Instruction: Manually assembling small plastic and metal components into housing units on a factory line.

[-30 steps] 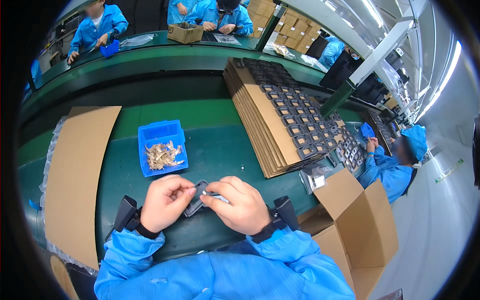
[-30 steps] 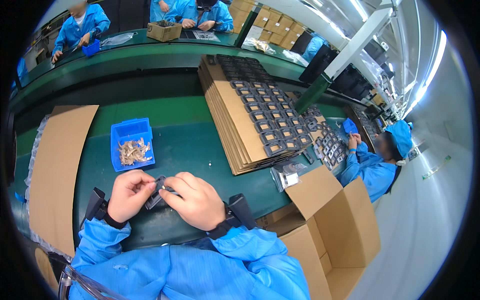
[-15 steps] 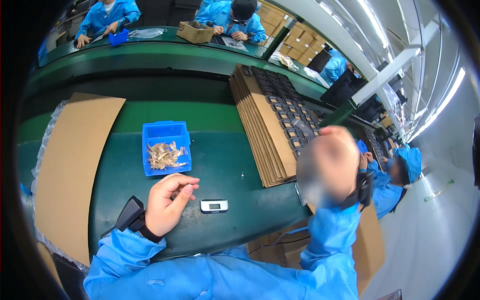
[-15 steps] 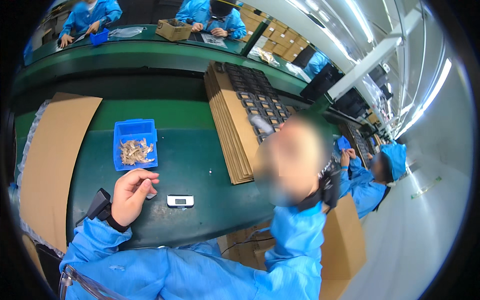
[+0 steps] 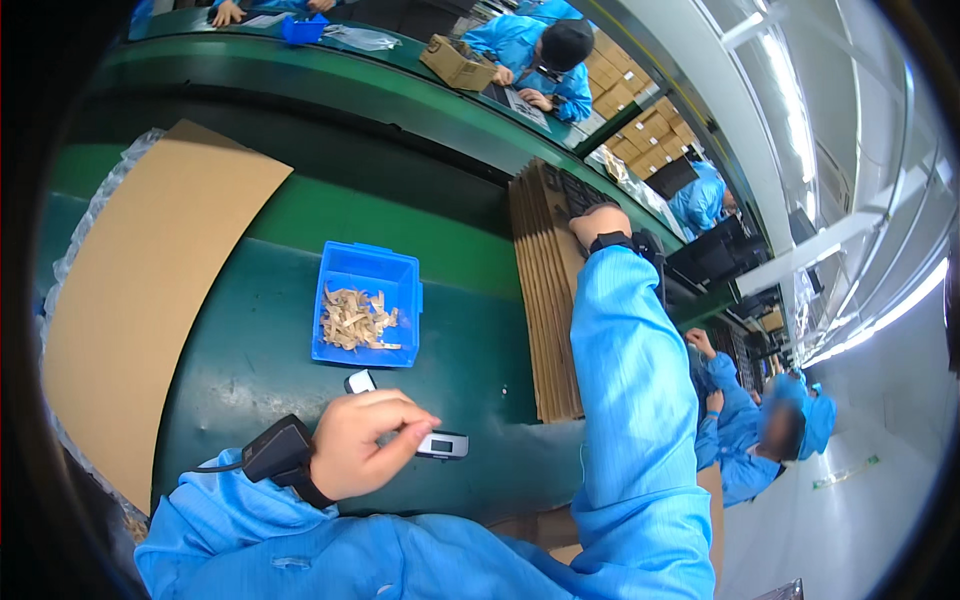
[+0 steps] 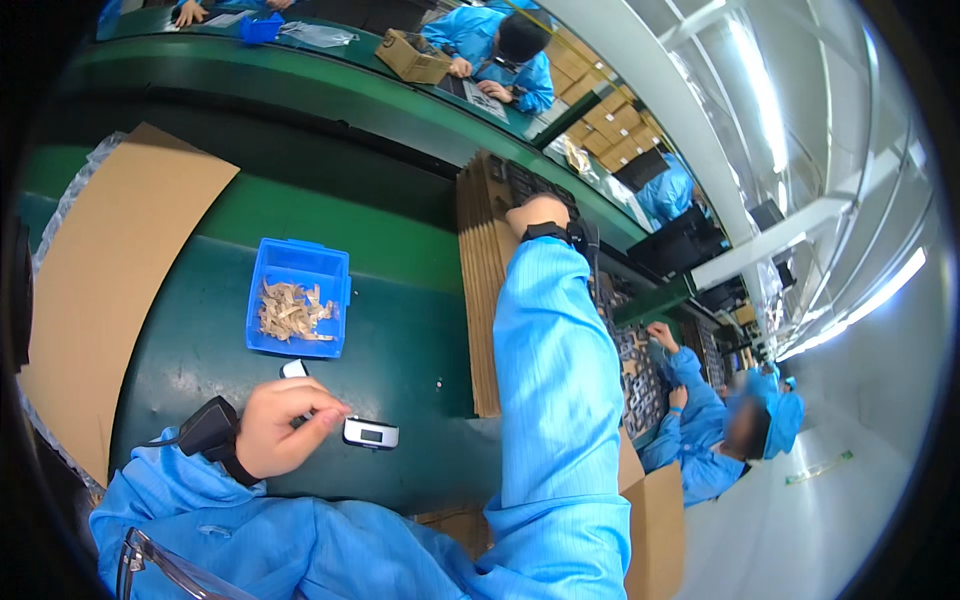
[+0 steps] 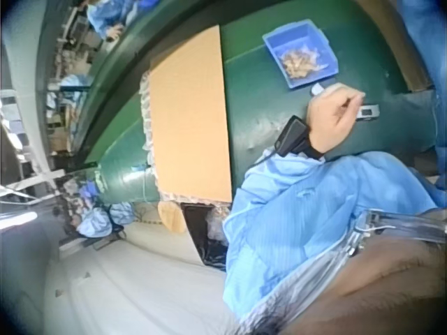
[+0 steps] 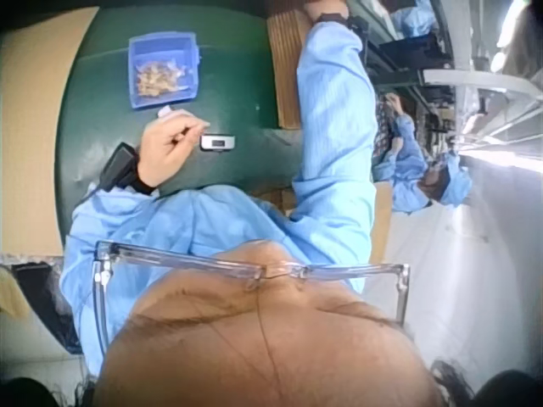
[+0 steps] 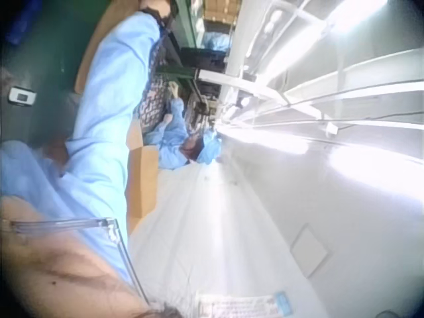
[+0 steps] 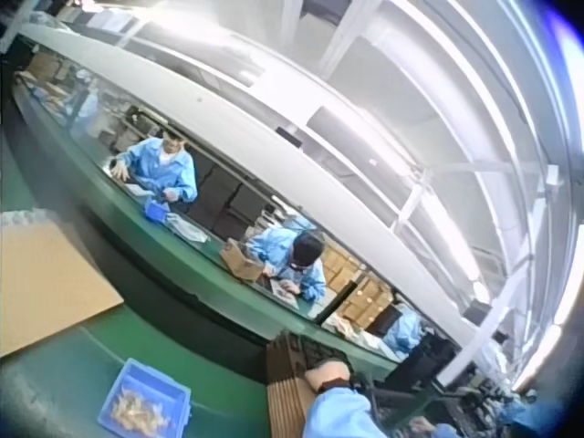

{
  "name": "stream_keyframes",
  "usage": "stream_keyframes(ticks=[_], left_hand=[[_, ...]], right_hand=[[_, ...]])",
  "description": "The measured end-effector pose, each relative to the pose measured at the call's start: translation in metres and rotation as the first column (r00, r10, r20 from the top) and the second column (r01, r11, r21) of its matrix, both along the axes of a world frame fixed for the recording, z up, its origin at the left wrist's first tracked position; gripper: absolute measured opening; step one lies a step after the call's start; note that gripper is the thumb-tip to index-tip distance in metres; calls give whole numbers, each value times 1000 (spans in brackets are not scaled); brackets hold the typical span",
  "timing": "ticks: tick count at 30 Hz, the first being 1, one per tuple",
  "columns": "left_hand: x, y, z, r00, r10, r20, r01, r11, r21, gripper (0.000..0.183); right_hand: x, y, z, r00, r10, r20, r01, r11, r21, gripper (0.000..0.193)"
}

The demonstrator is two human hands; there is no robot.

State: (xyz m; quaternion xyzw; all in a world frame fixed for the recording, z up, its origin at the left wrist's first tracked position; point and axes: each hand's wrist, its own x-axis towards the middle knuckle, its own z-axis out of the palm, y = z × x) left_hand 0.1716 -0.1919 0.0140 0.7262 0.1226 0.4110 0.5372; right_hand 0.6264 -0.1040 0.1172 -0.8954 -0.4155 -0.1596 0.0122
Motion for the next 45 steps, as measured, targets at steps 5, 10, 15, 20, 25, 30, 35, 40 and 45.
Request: stream_keyframes(ticks=[5, 10, 15, 20, 25, 30, 35, 40, 45], left_hand=[[-7, 1, 2, 998, -62, -18, 63, 997, 42, 8], [-13, 4, 6, 995, -100, -16, 101, 994, 44, 10], [-6, 5, 3, 995, -94, -14, 95, 993, 66, 8], [-1, 3, 1, 992, -119, -30, 120, 992, 25, 8], [-5, -5, 4, 997, -64, -45, 67, 996, 59, 8], [-1, -16, 5, 995, -88, -45, 96, 976, 195, 7], [-1, -40, 3, 987, -127, -101, 140, 979, 144, 7], [-15, -68, 4, 979, -193, -70, 205, 928, 312, 6], [-29, -82, 4, 976, -201, -82, 217, 877, 429, 6]], right_hand=[[12, 31, -20, 999, -28, 34, 35, 980, -195, 39], [14, 36, -26, 998, -31, 46, 41, 972, -230, 39], [1, 16, -4, 1000, 24, -15, -23, 998, 57, 45], [-84, -89, 84, 821, 385, -422, -219, 894, 390, 33], [-130, -265, 104, 858, 512, 51, -507, 825, 248, 20], [-105, -369, 5, 945, 326, -26, -312, 923, 224, 60], [-102, -365, -68, 960, 259, -102, -236, 951, 199, 74], [-113, -356, -88, 970, 238, -41, -221, 944, 246, 71], [-111, -357, -95, 970, 242, 14, -238, 938, 251, 74]])
